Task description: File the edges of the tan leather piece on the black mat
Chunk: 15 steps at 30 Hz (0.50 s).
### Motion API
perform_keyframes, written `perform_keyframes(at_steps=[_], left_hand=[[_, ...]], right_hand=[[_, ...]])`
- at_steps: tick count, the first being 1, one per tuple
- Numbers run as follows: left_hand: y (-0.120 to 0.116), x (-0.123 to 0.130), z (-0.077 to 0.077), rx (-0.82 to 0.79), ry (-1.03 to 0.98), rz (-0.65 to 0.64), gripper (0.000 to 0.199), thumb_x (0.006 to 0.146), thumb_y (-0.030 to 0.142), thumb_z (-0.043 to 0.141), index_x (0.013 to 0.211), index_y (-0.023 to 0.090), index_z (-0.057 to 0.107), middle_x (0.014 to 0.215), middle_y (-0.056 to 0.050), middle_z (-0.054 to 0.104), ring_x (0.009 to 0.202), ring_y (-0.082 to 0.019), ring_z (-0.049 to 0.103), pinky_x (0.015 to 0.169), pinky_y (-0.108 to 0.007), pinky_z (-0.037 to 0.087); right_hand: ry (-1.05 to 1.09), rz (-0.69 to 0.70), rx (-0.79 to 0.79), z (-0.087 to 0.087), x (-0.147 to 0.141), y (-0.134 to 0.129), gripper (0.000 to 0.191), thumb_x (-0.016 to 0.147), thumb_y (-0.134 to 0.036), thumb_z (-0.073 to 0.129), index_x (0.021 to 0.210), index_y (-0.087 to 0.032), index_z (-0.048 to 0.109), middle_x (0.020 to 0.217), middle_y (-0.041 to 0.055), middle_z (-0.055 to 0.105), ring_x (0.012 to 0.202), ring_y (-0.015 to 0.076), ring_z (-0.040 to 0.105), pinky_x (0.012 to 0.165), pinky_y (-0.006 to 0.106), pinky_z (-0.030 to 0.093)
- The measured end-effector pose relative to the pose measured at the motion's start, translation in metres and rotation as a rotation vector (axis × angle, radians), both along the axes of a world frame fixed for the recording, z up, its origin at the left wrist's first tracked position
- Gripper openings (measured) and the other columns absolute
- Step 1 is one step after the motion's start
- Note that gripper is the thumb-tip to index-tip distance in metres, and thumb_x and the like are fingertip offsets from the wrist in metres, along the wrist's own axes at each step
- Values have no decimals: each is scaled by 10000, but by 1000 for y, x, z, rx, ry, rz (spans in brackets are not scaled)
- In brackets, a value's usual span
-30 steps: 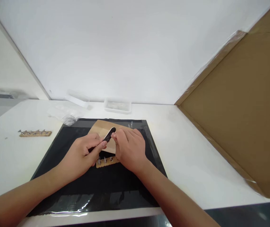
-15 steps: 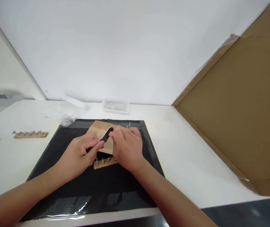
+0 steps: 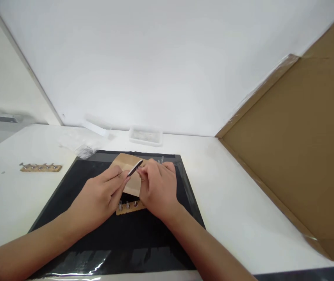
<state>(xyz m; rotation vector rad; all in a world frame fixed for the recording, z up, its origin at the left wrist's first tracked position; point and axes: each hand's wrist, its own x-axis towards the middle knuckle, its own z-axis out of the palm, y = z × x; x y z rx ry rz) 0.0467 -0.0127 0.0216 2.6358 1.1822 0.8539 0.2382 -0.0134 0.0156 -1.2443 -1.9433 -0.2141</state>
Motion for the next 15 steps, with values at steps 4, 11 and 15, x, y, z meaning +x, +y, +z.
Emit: perform_keyframes(at_steps=[4, 11, 15], left_hand=[[0, 0, -5, 142, 187, -7, 282, 1030, 141, 387, 1216, 103, 595, 980, -78, 600, 657, -169, 592, 535, -296, 511], [-2, 0, -6, 214, 306, 37, 337, 996, 114, 424, 1313, 92, 536, 1017, -100, 626, 634, -162, 608, 491, -277, 516], [-3, 0, -3, 217, 297, 32, 372, 995, 113, 398, 1351, 112, 507, 1022, -95, 629, 667, -164, 621, 497, -265, 527]], right_hand=[[90, 32, -132, -2, 1, -1, 151, 969, -164, 534, 852, -233, 468, 810, -5, 692, 732, 176, 648, 732, 367, 341], [149, 46, -165, -1, 3, -1, 125, 971, -182, 533, 868, -234, 484, 813, -5, 691, 730, 179, 641, 759, 373, 360], [178, 66, -156, 1, 4, -3, 129, 968, -192, 550, 860, -232, 493, 795, -16, 679, 715, 169, 635, 759, 371, 358]])
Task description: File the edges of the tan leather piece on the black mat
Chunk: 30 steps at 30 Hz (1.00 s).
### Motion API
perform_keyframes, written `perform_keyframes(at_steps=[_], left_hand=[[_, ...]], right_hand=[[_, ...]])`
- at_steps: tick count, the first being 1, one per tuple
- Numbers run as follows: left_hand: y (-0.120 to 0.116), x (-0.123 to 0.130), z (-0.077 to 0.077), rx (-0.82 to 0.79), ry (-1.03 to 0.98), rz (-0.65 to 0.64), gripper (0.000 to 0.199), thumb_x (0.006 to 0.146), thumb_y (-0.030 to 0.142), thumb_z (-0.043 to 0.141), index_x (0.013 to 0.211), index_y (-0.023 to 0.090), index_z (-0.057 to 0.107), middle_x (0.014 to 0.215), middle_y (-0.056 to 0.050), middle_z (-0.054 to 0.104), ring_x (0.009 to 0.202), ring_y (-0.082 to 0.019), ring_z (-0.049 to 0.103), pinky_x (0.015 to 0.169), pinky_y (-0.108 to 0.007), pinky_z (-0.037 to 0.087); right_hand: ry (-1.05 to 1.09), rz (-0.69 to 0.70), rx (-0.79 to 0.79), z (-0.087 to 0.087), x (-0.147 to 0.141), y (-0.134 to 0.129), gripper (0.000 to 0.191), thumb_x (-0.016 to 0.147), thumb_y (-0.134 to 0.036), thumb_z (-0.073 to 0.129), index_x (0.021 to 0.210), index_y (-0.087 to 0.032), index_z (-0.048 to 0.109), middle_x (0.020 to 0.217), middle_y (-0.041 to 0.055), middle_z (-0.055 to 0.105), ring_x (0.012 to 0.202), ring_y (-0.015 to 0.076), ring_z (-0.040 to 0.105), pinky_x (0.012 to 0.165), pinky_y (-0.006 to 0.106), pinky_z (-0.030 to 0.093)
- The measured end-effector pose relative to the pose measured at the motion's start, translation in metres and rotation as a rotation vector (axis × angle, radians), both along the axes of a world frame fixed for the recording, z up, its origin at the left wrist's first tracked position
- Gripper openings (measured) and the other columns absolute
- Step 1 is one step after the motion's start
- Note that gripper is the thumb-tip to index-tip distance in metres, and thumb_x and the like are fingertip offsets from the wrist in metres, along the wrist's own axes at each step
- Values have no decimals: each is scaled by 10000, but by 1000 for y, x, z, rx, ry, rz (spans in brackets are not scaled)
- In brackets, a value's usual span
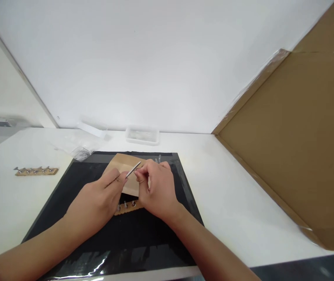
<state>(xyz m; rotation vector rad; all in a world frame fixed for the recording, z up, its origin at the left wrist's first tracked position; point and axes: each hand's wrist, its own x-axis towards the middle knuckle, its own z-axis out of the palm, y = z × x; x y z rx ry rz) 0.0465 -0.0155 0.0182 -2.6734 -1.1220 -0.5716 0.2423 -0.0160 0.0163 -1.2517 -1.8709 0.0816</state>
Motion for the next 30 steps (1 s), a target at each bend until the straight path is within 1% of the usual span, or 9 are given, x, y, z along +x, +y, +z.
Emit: perform_keyframes(at_steps=[3, 7, 12, 16, 20, 23, 26, 28, 30], left_hand=[[0, 0, 2, 0, -61, -9, 330, 1012, 126, 386, 1303, 140, 541, 996, -73, 631, 654, -151, 617, 510, -255, 525], [1, 0, 2, -13, -96, -33, 294, 1022, 123, 377, 1246, 130, 567, 976, -68, 633, 622, -153, 597, 503, -272, 510], [0, 0, 1, -56, -87, -21, 280, 1021, 128, 397, 1237, 140, 574, 980, -63, 629, 627, -157, 597, 510, -280, 501], [0, 0, 1, -64, -68, -20, 272, 1019, 127, 402, 1229, 145, 574, 982, -60, 628, 616, -154, 587, 494, -276, 481], [2, -1, 1, -57, -47, -13, 296, 1016, 130, 402, 1270, 135, 552, 1004, -72, 625, 627, -156, 590, 504, -277, 496], [3, 0, 3, -90, -59, -26, 292, 1016, 124, 387, 1251, 144, 560, 986, -64, 623, 614, -146, 581, 522, -271, 514], [3, -1, 5, -109, -78, -23, 294, 1015, 125, 389, 1249, 159, 564, 1004, -64, 626, 631, -144, 589, 541, -266, 521], [3, -1, 7, -115, -75, -22, 307, 1016, 124, 390, 1268, 156, 561, 1014, -67, 625, 635, -149, 589, 535, -272, 512], [3, -2, 7, -126, -68, -25, 303, 1021, 128, 386, 1259, 155, 572, 988, -58, 621, 607, -145, 567, 513, -272, 487]], right_hand=[[49, -15, 50, 0, 0, -1, 126, 971, -196, 556, 868, -232, 493, 814, -21, 680, 723, 160, 632, 760, 369, 359], [-12, -1, 22, 0, 0, 0, 137, 972, -203, 547, 852, -230, 486, 809, -10, 678, 708, 166, 623, 742, 371, 354], [3, -80, 53, 0, 1, 1, 142, 979, -185, 533, 857, -235, 481, 788, -10, 680, 708, 177, 634, 740, 372, 341], [-56, -33, 29, -1, 1, 1, 151, 971, -172, 536, 838, -227, 491, 781, -17, 676, 698, 168, 628, 731, 365, 329], [-38, -63, 65, -1, 0, 1, 146, 970, -154, 525, 846, -225, 494, 777, -15, 682, 692, 166, 631, 726, 364, 322], [-66, -24, 38, 0, 0, 0, 157, 968, -161, 528, 829, -224, 491, 763, -13, 678, 685, 165, 624, 725, 363, 325], [-61, -54, 46, 1, -1, -1, 168, 969, -154, 524, 817, -222, 497, 762, -16, 672, 686, 160, 621, 720, 363, 319], [-60, -51, 51, 1, -1, -1, 173, 971, -156, 522, 814, -222, 496, 753, -19, 664, 687, 160, 618, 721, 365, 319], [-73, -15, 39, 2, 0, -1, 175, 972, -168, 528, 811, -224, 489, 744, -21, 658, 681, 161, 610, 722, 366, 323]])
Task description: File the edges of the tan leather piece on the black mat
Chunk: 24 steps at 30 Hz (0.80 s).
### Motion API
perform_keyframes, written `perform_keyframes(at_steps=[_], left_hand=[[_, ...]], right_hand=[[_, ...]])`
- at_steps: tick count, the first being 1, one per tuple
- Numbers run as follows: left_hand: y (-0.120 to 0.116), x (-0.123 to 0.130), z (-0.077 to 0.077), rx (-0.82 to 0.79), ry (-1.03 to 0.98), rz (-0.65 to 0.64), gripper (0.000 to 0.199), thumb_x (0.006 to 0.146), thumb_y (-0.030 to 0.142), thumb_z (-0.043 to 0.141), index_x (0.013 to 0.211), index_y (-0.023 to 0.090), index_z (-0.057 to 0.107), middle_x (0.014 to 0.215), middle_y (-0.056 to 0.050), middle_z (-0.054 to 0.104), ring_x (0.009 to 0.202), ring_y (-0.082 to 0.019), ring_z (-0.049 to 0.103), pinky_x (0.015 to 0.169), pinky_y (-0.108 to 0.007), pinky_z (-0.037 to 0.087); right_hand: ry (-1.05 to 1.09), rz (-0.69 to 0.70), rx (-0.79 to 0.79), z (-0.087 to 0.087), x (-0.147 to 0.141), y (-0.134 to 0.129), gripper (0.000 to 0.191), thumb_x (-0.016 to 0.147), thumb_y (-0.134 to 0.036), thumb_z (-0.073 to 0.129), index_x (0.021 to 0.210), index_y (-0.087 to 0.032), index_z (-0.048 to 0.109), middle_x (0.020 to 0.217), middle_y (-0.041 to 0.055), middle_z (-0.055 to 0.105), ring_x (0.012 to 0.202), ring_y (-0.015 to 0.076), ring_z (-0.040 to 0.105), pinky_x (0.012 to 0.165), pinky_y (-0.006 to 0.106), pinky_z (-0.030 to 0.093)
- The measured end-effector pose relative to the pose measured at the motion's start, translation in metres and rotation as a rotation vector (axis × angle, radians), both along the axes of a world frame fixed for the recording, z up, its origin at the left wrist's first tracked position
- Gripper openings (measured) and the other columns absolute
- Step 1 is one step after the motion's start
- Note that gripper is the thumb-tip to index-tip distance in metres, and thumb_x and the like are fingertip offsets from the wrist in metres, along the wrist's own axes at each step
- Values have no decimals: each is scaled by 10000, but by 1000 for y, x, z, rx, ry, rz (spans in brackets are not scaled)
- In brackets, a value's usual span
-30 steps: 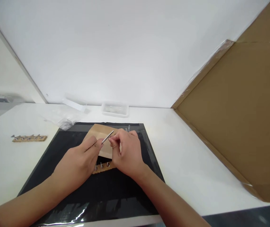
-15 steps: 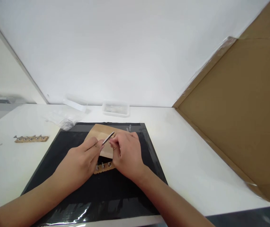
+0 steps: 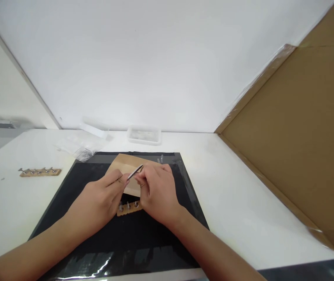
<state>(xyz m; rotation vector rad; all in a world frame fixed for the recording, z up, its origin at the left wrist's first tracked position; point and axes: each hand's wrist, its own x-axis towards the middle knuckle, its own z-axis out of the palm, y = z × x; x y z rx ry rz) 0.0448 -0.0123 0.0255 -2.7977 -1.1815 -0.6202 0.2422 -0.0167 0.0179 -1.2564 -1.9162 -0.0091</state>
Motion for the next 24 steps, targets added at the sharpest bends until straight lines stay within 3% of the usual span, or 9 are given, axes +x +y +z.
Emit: perform_keyframes(at_steps=[4, 9, 17, 24], left_hand=[[1, 0, 1, -39, -61, -4, 246, 1035, 148, 403, 1151, 164, 619, 959, -47, 608, 656, -147, 586, 556, -270, 485], [3, 2, 3, -128, -128, -12, 240, 1055, 177, 413, 1017, 173, 650, 898, -26, 591, 686, -146, 605, 643, -280, 508], [10, 3, -6, -97, -119, 64, 243, 1078, 252, 407, 1164, 175, 622, 1018, -73, 657, 928, -210, 678, 809, -323, 555], [21, -6, -5, -56, -54, 267, 178, 1057, 255, 456, 1104, 177, 608, 1012, -72, 663, 839, -215, 675, 648, -287, 499]], right_hand=[[11, -50, 13, 1, 1, 1, 174, 978, -179, 535, 818, -226, 486, 768, -14, 663, 668, 157, 589, 724, 370, 318], [-47, 12, -8, 2, 0, -1, 198, 996, -191, 518, 806, -221, 472, 717, -27, 614, 658, 149, 560, 722, 366, 317], [129, 47, -36, -2, 11, 1, 141, 1000, -251, 605, 874, -235, 544, 820, -14, 692, 772, 165, 642, 763, 371, 383], [316, 79, -117, -8, 17, 4, 164, 998, -302, 626, 864, -247, 549, 783, -8, 647, 744, 170, 641, 731, 348, 473]])
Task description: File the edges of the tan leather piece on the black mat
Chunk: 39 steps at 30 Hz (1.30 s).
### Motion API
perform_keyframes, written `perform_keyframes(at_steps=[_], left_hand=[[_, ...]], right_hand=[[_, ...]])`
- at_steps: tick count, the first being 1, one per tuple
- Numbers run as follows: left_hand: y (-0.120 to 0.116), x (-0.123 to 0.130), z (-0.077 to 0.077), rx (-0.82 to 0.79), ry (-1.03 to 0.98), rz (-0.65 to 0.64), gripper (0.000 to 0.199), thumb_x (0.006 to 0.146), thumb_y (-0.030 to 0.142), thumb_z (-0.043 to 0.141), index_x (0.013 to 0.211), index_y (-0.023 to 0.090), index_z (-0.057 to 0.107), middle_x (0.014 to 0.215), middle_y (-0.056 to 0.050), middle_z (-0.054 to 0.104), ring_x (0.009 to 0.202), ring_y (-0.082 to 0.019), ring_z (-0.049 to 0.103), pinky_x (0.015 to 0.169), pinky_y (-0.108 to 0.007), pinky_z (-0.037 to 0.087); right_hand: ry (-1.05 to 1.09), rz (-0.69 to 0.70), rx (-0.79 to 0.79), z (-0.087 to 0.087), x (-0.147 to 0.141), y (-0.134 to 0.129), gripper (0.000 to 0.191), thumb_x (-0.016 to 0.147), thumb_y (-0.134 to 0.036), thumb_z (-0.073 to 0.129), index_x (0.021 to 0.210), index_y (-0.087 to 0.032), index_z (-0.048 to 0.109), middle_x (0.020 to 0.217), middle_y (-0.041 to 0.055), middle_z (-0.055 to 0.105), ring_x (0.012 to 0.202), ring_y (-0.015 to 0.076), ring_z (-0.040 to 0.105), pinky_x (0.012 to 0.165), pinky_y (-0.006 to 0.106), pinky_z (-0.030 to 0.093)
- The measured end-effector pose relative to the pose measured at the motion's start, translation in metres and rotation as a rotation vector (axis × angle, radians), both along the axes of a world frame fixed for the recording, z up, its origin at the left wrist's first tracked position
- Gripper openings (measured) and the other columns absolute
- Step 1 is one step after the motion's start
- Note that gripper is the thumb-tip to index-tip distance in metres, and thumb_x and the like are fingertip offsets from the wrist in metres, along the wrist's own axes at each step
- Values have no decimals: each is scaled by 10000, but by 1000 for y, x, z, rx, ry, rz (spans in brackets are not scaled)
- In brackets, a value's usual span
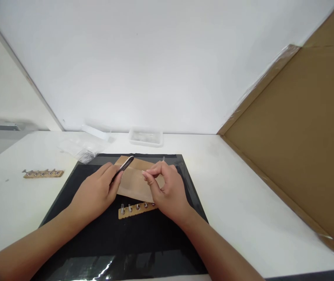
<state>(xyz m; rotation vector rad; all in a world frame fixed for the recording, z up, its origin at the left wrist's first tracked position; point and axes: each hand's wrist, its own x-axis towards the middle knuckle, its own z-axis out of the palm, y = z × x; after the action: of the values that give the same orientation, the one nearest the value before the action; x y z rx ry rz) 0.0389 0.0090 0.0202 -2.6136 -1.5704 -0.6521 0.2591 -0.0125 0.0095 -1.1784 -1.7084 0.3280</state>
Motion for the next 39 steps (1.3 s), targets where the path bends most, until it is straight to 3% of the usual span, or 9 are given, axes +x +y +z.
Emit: perform_keyframes(at_steps=[5, 12, 18, 24, 28, 32, 39], left_hand=[[6, -8, -1, 121, 50, 54, 250, 1071, 301, 439, 1197, 196, 627, 974, -52, 660, 751, -187, 654, 547, -268, 408], [12, -15, -9, 259, 181, -23, 404, 1052, 214, 487, 1454, 221, 521, 1049, -63, 688, 900, -208, 615, 645, -281, 455], [14, -10, -12, 225, 230, -117, 435, 1031, 173, 518, 1463, 217, 526, 1179, -107, 670, 1006, -241, 580, 778, -333, 510], [19, -10, -14, 281, 188, -115, 341, 1059, 322, 510, 1372, 258, 630, 1254, -134, 666, 1097, -302, 578, 804, -401, 433], [18, -13, -8, 297, 127, -245, 287, 1074, 340, 489, 1292, 284, 668, 1298, -100, 666, 1121, -279, 574, 883, -438, 361], [15, -14, -3, 259, 97, -386, 241, 1072, 360, 510, 1169, 265, 710, 1137, -68, 720, 1081, -258, 589, 961, -490, 271], [19, -23, -5, 246, 74, -574, 310, 1003, 500, 607, 1144, 255, 734, 1017, -51, 747, 1066, -272, 576, 972, -507, 218]], right_hand=[[83, 32, -30, -2, -1, -1, 157, 989, -311, 645, 877, -247, 555, 792, -6, 633, 754, 171, 647, 729, 341, 507], [223, 76, -82, -7, 2, 3, 159, 976, -333, 672, 889, -240, 576, 810, 1, 622, 744, 167, 650, 713, 334, 540], [273, 90, -97, -6, 4, 4, 156, 979, -337, 671, 901, -237, 580, 809, 4, 631, 741, 162, 648, 719, 329, 536], [279, 82, -111, -5, 5, 5, 168, 976, -357, 676, 903, -236, 585, 828, 12, 637, 736, 161, 645, 718, 326, 534], [264, 79, -113, -6, 9, 5, 164, 977, -356, 675, 898, -237, 593, 823, 13, 640, 740, 164, 639, 720, 330, 526], [254, 59, -108, -8, 13, 4, 149, 977, -356, 675, 920, -238, 603, 843, 18, 646, 748, 166, 638, 704, 328, 519], [246, 69, -39, -8, 12, 4, 113, 988, -313, 659, 923, -243, 598, 843, 10, 636, 739, 159, 629, 695, 330, 505]])
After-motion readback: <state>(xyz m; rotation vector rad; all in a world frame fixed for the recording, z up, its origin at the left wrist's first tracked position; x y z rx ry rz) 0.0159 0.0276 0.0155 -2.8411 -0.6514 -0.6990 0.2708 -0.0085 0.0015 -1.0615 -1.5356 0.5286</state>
